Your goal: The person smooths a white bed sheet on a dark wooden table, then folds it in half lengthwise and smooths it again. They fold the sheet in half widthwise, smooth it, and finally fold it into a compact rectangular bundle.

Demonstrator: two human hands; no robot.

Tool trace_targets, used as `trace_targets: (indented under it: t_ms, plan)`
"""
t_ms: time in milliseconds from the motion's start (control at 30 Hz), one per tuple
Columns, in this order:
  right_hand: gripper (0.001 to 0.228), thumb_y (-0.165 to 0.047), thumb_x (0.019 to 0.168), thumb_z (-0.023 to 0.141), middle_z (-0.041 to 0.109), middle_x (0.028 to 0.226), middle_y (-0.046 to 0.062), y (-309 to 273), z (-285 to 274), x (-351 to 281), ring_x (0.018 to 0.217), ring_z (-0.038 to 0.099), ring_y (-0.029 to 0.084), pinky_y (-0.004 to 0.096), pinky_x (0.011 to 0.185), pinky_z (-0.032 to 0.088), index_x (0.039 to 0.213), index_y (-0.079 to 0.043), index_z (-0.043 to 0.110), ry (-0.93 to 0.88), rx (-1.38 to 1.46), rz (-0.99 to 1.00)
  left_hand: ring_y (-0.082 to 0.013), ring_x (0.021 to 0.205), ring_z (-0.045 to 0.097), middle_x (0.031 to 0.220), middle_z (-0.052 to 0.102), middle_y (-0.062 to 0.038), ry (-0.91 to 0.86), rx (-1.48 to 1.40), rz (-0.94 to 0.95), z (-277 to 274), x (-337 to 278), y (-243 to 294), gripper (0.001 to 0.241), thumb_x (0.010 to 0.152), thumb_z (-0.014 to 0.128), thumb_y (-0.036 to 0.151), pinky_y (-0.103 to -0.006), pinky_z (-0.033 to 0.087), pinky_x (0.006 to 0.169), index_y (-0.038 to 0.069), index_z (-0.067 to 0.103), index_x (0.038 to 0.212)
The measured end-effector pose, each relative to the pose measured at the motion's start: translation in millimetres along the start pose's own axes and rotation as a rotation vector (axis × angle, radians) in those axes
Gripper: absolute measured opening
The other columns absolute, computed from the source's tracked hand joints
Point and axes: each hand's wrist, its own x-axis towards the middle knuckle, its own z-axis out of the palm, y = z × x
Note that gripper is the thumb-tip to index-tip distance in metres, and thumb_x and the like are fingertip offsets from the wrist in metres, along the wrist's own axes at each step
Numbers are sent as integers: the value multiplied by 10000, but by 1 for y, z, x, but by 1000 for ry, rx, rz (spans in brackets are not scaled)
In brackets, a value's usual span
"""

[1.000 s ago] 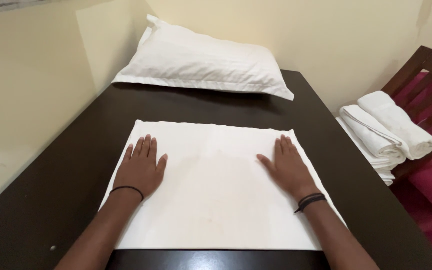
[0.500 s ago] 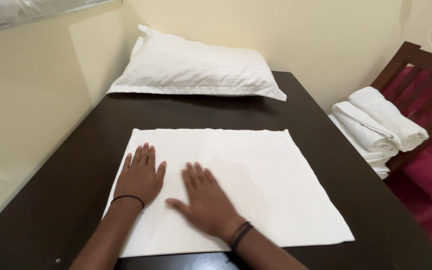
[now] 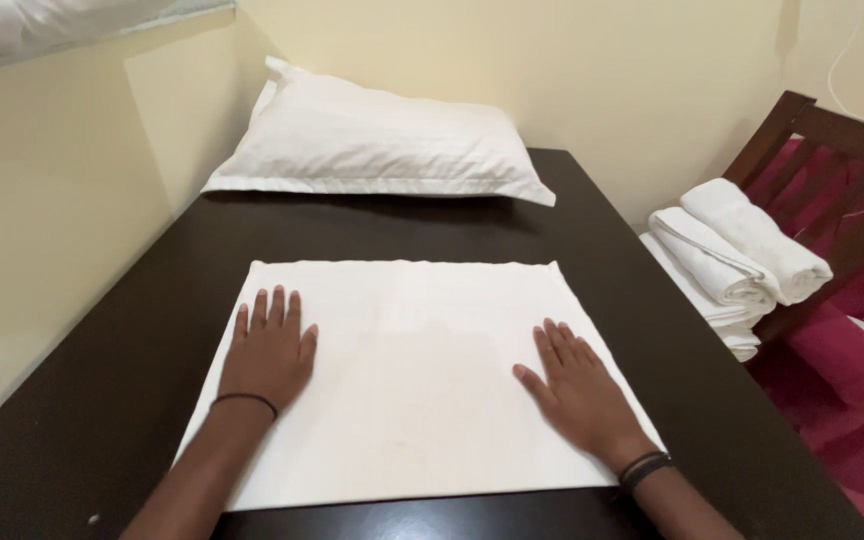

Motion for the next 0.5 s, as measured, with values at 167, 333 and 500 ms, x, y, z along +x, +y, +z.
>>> trace_targets:
  t_ms: [167,333,500]
  plan:
    - [810,-617,1032,228,189,1663,172,1,-2,-1,1559,115,263,395,1242,108,1579,-20,220,-5,5,14,-376,1515,193,1636,275,-169,135,-107,233,-9,-20,119,596,1012,386,397,-626,97,1188,119,375,1539]
    - [801,-613,1034,237,228,1658,171,4,3,0,1558,154,268,406,1246,129,1574,-22,255,44,7,-17,-390,1529,150,1646,247,-189,21,-327,398,-49,-66,216,598,1016,384,394,-646,57,1191,119,369,1547]
    - [787,-601,1032,233,216,1654,168,6,7,3,1549,142,268,414,1231,122,1576,-33,241,31,9,-7,-327,1555,89,1672,170,-159,-134,-324,373,-46,-67,190,663,1045,294,434,-559,1,1223,51,241,1584]
